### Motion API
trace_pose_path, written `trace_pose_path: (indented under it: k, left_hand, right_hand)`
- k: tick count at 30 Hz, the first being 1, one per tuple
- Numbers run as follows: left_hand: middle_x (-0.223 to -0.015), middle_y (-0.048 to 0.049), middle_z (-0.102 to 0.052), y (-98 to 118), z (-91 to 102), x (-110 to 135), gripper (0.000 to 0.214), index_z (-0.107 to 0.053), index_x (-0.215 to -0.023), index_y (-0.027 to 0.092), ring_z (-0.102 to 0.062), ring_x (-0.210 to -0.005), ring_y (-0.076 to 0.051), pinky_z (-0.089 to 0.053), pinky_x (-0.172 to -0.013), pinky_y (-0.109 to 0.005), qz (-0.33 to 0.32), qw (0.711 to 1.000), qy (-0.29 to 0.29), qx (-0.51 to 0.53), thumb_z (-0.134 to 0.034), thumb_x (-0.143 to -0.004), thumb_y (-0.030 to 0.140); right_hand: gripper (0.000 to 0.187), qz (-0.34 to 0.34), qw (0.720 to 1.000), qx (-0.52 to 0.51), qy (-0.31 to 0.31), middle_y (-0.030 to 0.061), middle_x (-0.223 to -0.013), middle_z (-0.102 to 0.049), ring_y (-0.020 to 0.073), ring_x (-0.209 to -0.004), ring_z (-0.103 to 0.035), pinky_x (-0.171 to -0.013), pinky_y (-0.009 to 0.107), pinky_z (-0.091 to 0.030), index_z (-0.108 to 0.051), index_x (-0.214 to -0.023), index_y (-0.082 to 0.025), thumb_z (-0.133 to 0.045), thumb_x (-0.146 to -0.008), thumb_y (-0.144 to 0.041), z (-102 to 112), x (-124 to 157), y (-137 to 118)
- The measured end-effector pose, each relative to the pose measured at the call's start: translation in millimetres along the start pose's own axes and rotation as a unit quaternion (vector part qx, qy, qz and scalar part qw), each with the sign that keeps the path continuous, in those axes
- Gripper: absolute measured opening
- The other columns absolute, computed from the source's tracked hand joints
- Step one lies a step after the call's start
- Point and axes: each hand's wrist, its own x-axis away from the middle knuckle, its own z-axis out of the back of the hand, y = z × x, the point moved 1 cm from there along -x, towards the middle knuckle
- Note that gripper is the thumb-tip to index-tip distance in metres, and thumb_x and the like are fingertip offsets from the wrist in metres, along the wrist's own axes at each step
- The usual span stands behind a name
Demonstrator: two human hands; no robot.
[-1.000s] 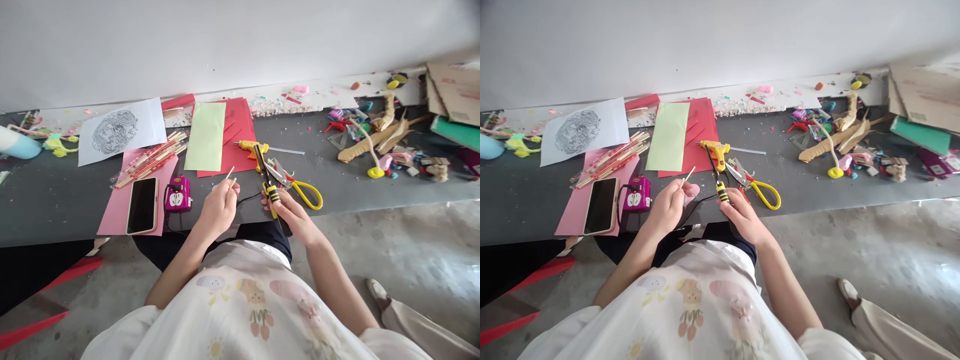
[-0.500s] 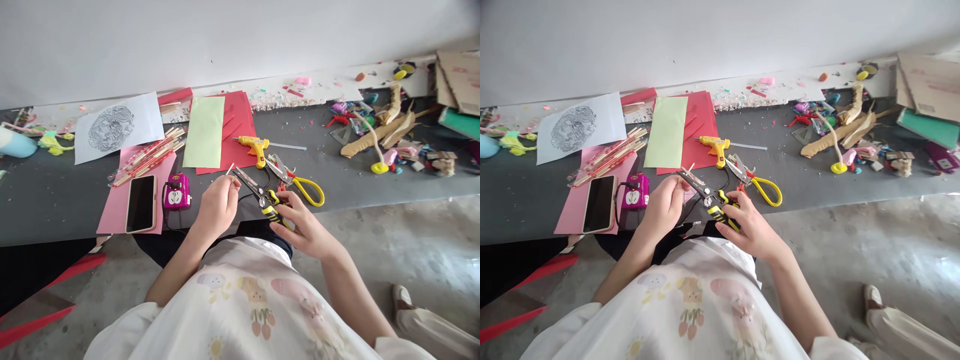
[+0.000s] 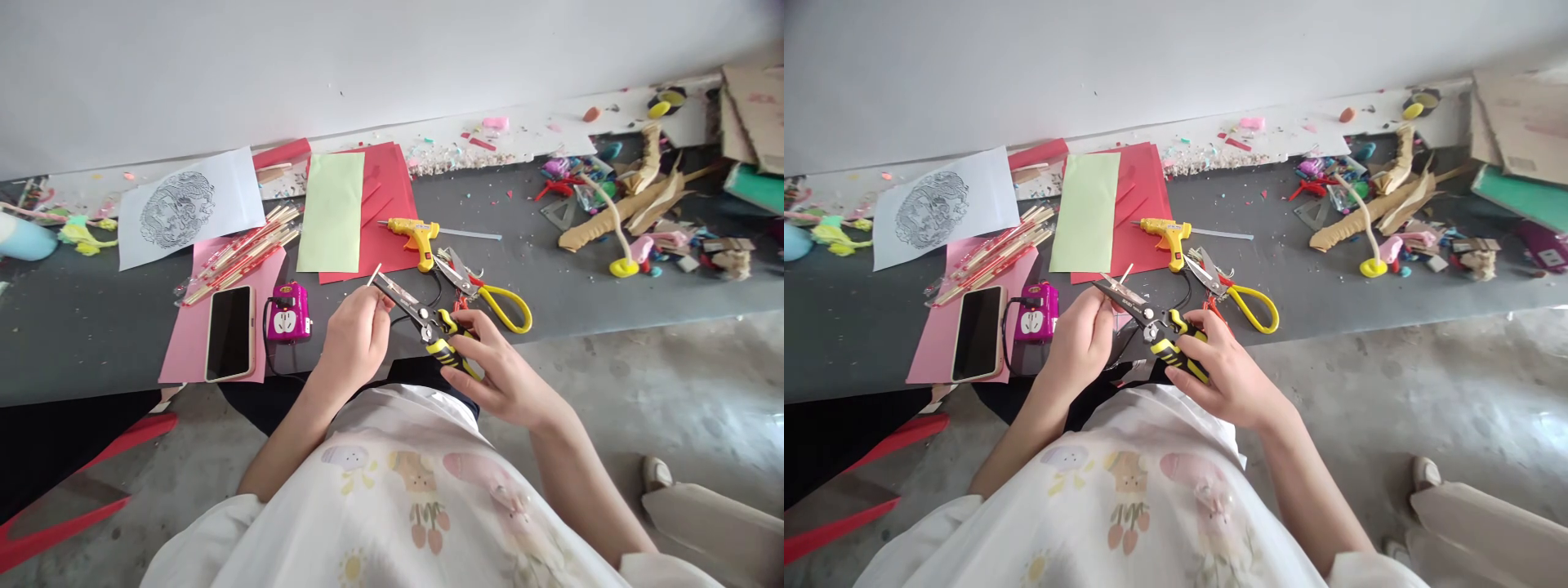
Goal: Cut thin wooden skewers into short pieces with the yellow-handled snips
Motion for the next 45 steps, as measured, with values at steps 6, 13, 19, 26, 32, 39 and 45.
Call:
trace_pose_path:
  k: [6,13,19,26,32,39,45]
  left_hand:
    - [-0.091,-0.0042,-0.064,-0.2,-0.1,1.1,0.023,-0.054,-0.090,0.020,-0.059,-0.086,-0.016,-0.044,-0.078,-0.027,-0.004,1.000,-0.001,-0.002,-0.031,-0.094,0.019]
    - [-0.091,-0.0045,-0.064,0.9,-0.3,0.2,0.025,-0.056,-0.090,0.020,-0.060,-0.087,-0.017,-0.045,-0.079,-0.028,0.002,1.000,-0.014,-0.004,-0.031,-0.093,0.018]
    - [-0.091,-0.0046,-0.065,-4.7,-4.6,-2.2,0.025,-0.056,-0.092,0.020,-0.061,-0.089,-0.016,-0.045,-0.080,-0.027,0.000,0.999,-0.024,-0.021,-0.032,-0.093,0.017]
    - [-0.091,-0.0119,-0.062,-13.1,-5.8,-5.3,0.022,-0.057,-0.098,0.015,-0.056,-0.091,-0.024,-0.042,-0.083,-0.036,-0.054,0.976,0.062,-0.203,-0.037,-0.092,0.022]
    - [-0.090,-0.0080,-0.061,-7.5,-3.4,8.3,0.010,-0.056,-0.086,0.020,-0.055,-0.088,-0.021,-0.042,-0.082,-0.035,-0.079,0.975,0.124,-0.167,-0.048,-0.087,0.025]
    - [-0.095,-0.0034,-0.066,-7.0,-29.9,19.8,0.038,-0.056,-0.108,0.021,-0.061,-0.079,-0.015,-0.051,-0.075,-0.030,0.125,0.978,-0.129,0.105,-0.057,-0.082,0.047]
    - [-0.138,-0.0130,-0.047,-8.9,-55.9,30.0,0.104,-0.014,-0.147,0.025,-0.055,-0.118,-0.023,-0.049,-0.096,-0.037,0.175,0.899,-0.206,0.344,-0.078,-0.066,0.042]
  right_hand:
    - [0.013,0.003,1.000,0.007,0.001,0.0147,-0.118,-0.041,0.0265,-0.108,-0.047,-0.090,0.044,-0.045,-0.053,-0.085,-0.019,-0.054,-0.088,-0.031,0.2,0.9,-1.1]
    - [0.013,-0.009,1.000,-0.018,-0.009,0.0140,-0.119,-0.043,0.0252,-0.104,-0.049,-0.088,0.042,-0.046,-0.054,-0.085,-0.019,-0.053,-0.089,-0.032,-0.7,-0.5,-1.1]
    - [0.016,-0.005,0.993,-0.113,-0.019,0.0104,-0.111,-0.049,0.0225,-0.096,-0.051,-0.084,0.038,-0.046,-0.055,-0.082,-0.020,-0.049,-0.090,-0.032,-7.8,-4.6,7.3]
    - [0.021,-0.051,0.976,-0.208,0.035,0.0084,-0.112,-0.050,0.0210,-0.098,-0.052,-0.087,0.035,-0.042,-0.052,-0.081,-0.020,-0.049,-0.092,-0.037,-32.7,-13.0,14.7]
    - [0.024,-0.094,0.955,-0.266,0.089,0.0069,-0.110,-0.052,0.0214,-0.098,-0.052,-0.089,0.034,-0.041,-0.055,-0.082,-0.021,-0.050,-0.091,-0.042,-45.2,-17.8,16.1]
    - [0.022,-0.107,0.924,-0.347,0.117,0.0062,-0.109,-0.055,0.0230,-0.105,-0.051,-0.095,0.036,-0.039,-0.062,-0.093,-0.023,-0.051,-0.089,-0.042,-54.2,-26.0,10.3]
    - [0.020,-0.141,0.859,-0.477,0.122,0.0027,-0.093,-0.053,0.0181,-0.087,-0.051,-0.079,0.031,-0.045,-0.059,-0.081,-0.023,-0.054,-0.087,-0.041,-66.5,-36.2,6.5]
